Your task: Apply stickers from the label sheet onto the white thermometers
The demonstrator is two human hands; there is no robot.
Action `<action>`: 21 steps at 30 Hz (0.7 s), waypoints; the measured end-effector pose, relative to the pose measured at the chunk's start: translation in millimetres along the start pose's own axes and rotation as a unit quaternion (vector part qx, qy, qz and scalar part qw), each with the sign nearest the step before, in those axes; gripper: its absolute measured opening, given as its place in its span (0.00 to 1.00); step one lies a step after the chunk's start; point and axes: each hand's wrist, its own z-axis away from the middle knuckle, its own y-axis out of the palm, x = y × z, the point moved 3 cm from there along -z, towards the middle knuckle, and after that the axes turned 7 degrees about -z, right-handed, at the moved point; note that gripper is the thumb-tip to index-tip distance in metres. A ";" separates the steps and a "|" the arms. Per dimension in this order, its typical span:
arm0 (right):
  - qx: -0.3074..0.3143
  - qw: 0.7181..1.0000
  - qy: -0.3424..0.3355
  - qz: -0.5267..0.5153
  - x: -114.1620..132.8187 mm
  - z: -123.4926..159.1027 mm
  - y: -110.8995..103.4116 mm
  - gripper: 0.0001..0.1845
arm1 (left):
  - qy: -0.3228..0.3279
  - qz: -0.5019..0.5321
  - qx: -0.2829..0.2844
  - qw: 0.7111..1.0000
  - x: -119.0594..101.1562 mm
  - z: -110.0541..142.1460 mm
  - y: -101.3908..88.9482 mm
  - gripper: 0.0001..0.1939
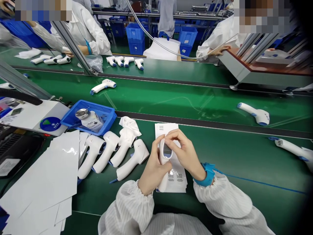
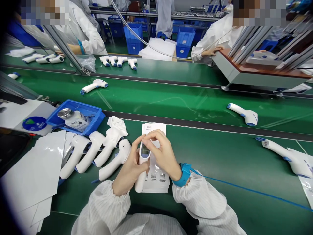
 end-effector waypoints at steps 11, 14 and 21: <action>0.084 0.979 0.151 0.112 -28.9 -17.4 -20.7 0.23 | 0.056 -0.113 0.004 0.992 1.6 -9.2 -8.3 0.54; -0.016 0.955 0.124 0.268 -40.1 -81.7 -53.2 0.28 | -0.006 -0.187 -0.022 0.982 14.0 -18.4 -8.8 0.41; -0.289 0.813 0.215 0.457 -38.5 -128.3 -184.6 0.25 | -0.029 -0.272 0.168 0.947 53.9 -19.5 -15.0 0.30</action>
